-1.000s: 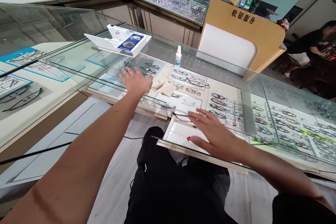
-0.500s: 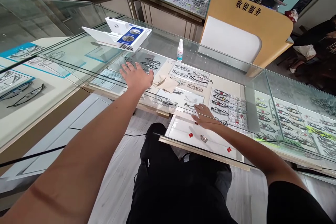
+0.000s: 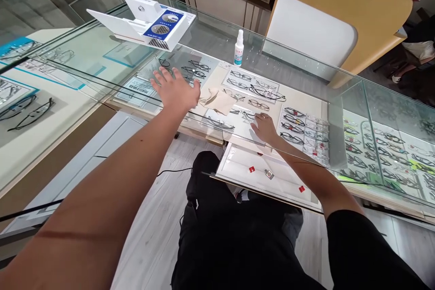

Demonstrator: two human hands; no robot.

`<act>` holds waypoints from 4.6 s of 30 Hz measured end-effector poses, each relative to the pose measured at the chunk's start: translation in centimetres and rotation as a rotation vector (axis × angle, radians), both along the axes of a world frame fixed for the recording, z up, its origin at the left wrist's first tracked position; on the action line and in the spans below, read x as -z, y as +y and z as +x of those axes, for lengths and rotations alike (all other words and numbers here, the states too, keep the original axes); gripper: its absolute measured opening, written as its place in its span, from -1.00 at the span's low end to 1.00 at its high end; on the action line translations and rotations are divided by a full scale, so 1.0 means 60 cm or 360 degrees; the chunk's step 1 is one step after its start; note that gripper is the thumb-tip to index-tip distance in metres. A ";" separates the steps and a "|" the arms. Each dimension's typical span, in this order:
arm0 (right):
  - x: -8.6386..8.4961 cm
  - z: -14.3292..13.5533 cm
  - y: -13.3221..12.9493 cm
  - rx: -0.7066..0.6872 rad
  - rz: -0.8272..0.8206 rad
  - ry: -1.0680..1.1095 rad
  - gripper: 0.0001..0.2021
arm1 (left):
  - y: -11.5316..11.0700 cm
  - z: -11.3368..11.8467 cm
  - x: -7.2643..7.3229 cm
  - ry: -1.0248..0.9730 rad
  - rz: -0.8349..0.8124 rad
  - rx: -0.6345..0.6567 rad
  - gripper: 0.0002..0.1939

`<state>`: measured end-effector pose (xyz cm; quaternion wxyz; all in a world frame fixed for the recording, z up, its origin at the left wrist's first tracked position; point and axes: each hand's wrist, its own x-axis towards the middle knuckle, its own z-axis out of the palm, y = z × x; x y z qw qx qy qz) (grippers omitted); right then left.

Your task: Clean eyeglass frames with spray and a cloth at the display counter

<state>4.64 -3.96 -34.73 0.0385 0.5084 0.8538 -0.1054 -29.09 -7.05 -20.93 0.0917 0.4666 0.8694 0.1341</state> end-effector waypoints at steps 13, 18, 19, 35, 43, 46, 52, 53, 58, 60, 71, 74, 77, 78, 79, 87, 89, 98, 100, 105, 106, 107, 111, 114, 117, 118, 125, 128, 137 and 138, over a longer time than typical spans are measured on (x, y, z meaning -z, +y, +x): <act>0.024 0.000 0.008 0.0007 -0.0019 -0.0037 -0.34 | -0.004 0.005 -0.010 0.0026 -0.0098 0.0004 0.01; 0.015 -0.001 0.007 0.0013 -0.0035 -0.0042 -0.35 | -0.007 0.007 -0.015 0.0023 -0.0089 -0.0001 0.01; 0.011 -0.001 0.005 0.0014 -0.0038 -0.0045 -0.36 | -0.007 0.007 -0.015 0.0027 -0.0094 0.0002 0.01; -0.274 -0.012 -0.228 -0.0529 -0.1103 0.0627 -0.78 | 0.004 -0.007 0.009 -0.0061 0.0073 -0.0008 0.06; -0.356 0.033 -0.086 -0.0162 0.0280 0.0359 -0.57 | 0.002 0.001 0.002 0.0087 -0.0035 -0.0001 0.06; -0.331 0.037 -0.031 -0.0124 0.0252 0.0196 -0.50 | 0.003 0.000 0.004 0.0096 -0.0027 -0.0002 0.06; -0.290 0.022 0.016 -0.0174 0.0240 0.0104 -0.46 | 0.003 0.000 0.005 0.0092 -0.0021 -0.0005 0.04; -0.287 0.018 0.019 -0.0180 0.0245 0.0092 -0.46 | 0.002 0.000 0.004 0.0089 -0.0018 -0.0002 0.04; -0.290 0.010 0.012 -0.0181 0.0273 0.0092 -0.46 | -0.001 0.001 0.001 0.0040 0.0020 -0.0011 0.06; -0.301 0.012 -0.009 -0.0191 0.0285 0.0114 -0.45 | -0.001 -0.001 0.002 0.0011 0.0034 -0.0009 0.07; -0.379 0.070 -0.245 -0.0607 -0.0486 0.0420 -0.40 | 0.003 -0.003 0.012 -0.0101 0.0118 -0.0014 0.09; -0.356 0.079 -0.283 -0.0616 -0.0747 0.0409 -0.41 | 0.002 0.000 0.009 -0.0114 0.0096 -0.0045 0.10; -0.297 0.076 -0.288 -0.0559 -0.0763 0.0303 -0.41 | 0.000 0.003 0.002 -0.0047 0.0013 -0.0031 0.07; -0.271 0.073 -0.282 -0.0525 -0.0722 0.0254 -0.40 | -0.001 0.005 -0.001 -0.0022 -0.0013 -0.0019 0.06; -0.244 0.070 -0.274 -0.0473 -0.0662 0.0204 -0.39 | -0.002 0.005 -0.003 0.0001 -0.0031 -0.0012 0.05; -0.063 0.052 -0.175 -0.0286 -0.0331 -0.0050 -0.31 | -0.004 0.005 -0.004 0.0048 -0.0018 -0.0002 0.04; -0.039 0.048 -0.159 -0.0278 -0.0248 -0.0034 -0.31 | -0.004 0.004 -0.003 0.0041 -0.0015 -0.0014 0.04; 0.018 0.032 -0.137 -0.0261 -0.0156 0.0069 -0.31 | -0.002 0.002 -0.004 -0.0055 0.0029 -0.0040 0.00; 0.023 0.032 -0.139 -0.0237 -0.0159 0.0067 -0.32 | -0.001 0.000 -0.001 -0.0018 0.0016 -0.0040 0.01; 0.025 0.028 -0.143 -0.0176 -0.0167 0.0037 -0.34 | 0.002 -0.002 0.008 -0.0055 0.0095 -0.0054 0.01; 0.024 0.027 -0.143 -0.0166 -0.0174 0.0029 -0.34 | 0.001 -0.002 0.007 -0.0059 0.0092 -0.0054 0.01; 0.023 0.025 -0.143 -0.0158 -0.0181 0.0023 -0.34 | 0.001 -0.002 0.006 -0.0055 0.0079 -0.0051 0.01; 0.008 0.015 -0.146 -0.0148 -0.0189 -0.0003 -0.41 | -0.004 0.003 -0.006 -0.0010 -0.0016 -0.0024 0.04; -0.022 0.012 -0.157 -0.0169 -0.0250 -0.0041 -0.48 | -0.007 0.006 -0.013 -0.0013 -0.0035 -0.0034 0.03; -0.079 0.020 -0.181 -0.0223 -0.0454 0.0002 -0.48 | -0.007 0.007 -0.013 0.0009 -0.0038 -0.0011 0.04; -0.104 0.027 -0.193 -0.0251 -0.0550 0.0040 -0.46 | -0.006 0.006 -0.012 0.0015 -0.0035 -0.0001 0.04; -0.281 0.136 -0.332 -0.0314 -0.0650 0.0336 -0.39 | 0.000 -0.005 0.001 -0.0081 0.0091 0.0016 0.03; -0.286 0.199 -0.402 -0.0210 -0.0377 0.0265 -0.36 | -0.009 -0.007 0.002 -0.0182 0.0351 0.0053 -0.23; -0.174 0.297 -0.473 0.0018 0.0677 0.0139 -0.14 | -0.049 0.022 0.007 -0.0239 0.0574 0.0658 -0.66; -0.172 0.300 -0.468 0.0009 0.0730 0.0144 -0.13 | -0.047 0.028 0.009 -0.0238 0.0570 0.0628 -0.70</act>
